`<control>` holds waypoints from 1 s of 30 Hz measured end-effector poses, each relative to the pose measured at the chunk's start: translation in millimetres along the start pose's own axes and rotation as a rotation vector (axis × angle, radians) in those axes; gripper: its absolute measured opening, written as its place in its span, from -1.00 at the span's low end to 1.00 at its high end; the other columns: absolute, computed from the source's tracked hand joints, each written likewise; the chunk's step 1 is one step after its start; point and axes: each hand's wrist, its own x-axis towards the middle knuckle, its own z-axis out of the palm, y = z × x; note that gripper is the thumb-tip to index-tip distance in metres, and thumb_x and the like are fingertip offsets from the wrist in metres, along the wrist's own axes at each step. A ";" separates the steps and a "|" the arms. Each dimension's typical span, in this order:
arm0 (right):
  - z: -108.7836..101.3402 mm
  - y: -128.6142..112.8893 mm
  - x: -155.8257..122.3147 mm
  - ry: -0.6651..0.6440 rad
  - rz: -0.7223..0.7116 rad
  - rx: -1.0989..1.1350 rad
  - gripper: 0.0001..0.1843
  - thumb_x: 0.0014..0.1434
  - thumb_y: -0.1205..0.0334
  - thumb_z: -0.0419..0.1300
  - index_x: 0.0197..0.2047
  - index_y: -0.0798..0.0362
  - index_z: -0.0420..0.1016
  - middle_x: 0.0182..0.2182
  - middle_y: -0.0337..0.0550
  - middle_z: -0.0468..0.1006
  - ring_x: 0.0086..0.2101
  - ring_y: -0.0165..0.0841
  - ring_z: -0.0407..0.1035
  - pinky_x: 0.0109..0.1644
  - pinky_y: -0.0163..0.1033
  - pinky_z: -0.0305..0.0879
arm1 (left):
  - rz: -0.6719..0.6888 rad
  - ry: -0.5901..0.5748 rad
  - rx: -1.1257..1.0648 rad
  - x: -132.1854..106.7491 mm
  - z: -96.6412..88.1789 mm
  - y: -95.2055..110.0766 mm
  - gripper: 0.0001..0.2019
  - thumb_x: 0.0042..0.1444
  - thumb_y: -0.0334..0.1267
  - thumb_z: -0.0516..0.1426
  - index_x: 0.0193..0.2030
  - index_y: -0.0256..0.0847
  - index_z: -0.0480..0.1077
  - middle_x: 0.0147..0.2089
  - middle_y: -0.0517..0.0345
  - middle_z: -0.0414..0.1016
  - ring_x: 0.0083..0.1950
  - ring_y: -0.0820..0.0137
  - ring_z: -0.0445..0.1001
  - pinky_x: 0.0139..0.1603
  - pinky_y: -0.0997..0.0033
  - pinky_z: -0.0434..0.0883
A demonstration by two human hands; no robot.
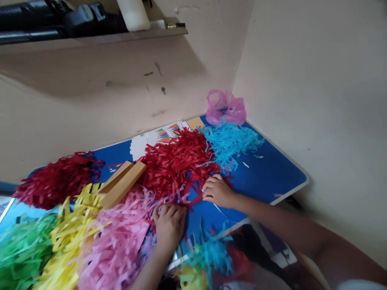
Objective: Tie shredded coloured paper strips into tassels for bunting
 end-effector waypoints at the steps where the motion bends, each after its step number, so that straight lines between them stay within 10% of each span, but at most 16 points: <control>1: -1.1 1.2 0.9 -0.002 0.017 0.008 -0.84 0.18 0.14 0.32 -0.42 -0.05 0.59 -0.30 -0.27 0.62 -0.18 -0.34 0.35 0.01 -0.10 -0.02 | -0.019 -0.012 -0.014 1.7 -0.1 1.0 -0.84 0.23 -0.21 0.13 -0.29 -0.01 0.56 -0.28 0.22 0.63 -0.09 0.20 0.47 0.19 -0.06 0.06; 21: -9.5 -17.5 21.5 -0.072 0.227 -0.058 -0.87 0.12 0.21 0.32 -0.43 0.02 0.51 -0.36 -0.21 0.55 -0.23 -0.27 0.31 -0.08 -0.10 0.04 | -0.059 -0.050 0.057 22.3 1.8 8.0 -0.87 0.17 -0.26 0.15 -0.28 0.01 0.56 -0.21 0.13 0.62 -0.04 0.11 0.43 0.10 -0.11 0.14; 30: -3.7 -28.1 14.8 -0.047 -0.251 -0.307 -0.78 0.34 0.34 0.07 -0.30 0.01 0.50 -0.29 -0.22 0.58 -0.08 -0.27 0.26 0.19 0.04 -0.11 | 0.097 -0.038 0.069 22.6 -1.3 16.2 -0.84 0.15 -0.33 0.16 -0.25 -0.01 0.57 -0.18 0.19 0.63 0.03 0.11 0.44 0.26 -0.20 -0.01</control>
